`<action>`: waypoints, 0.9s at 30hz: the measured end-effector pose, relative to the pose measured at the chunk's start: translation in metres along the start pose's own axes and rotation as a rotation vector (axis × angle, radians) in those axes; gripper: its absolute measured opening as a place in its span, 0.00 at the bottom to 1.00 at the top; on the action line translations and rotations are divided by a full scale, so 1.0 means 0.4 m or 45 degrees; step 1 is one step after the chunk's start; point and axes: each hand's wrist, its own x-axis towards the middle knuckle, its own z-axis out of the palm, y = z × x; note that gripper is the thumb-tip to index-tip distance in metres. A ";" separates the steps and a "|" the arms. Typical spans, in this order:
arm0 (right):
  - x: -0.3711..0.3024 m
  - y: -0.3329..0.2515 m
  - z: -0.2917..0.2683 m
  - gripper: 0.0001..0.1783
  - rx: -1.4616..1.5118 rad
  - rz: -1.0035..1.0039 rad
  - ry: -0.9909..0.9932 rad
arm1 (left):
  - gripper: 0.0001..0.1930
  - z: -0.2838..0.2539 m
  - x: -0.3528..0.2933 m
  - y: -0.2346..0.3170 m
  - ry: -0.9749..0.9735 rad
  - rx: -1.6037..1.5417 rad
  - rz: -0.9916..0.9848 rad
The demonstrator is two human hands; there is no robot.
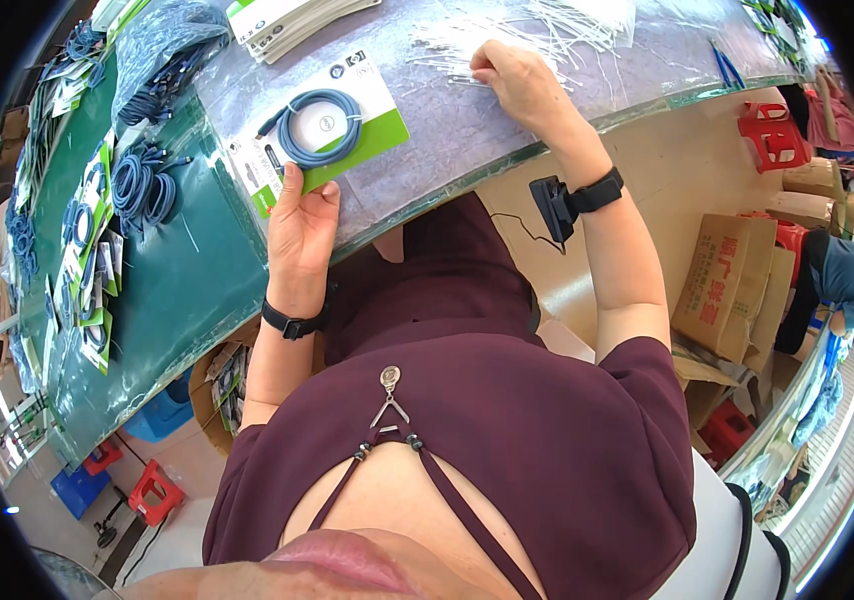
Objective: Packaging electronic cables into retail card-and-plastic blister packs.
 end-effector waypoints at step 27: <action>0.001 -0.239 -0.025 0.03 0.518 -0.006 0.462 | 0.08 0.115 0.027 0.028 -0.169 -0.447 -0.202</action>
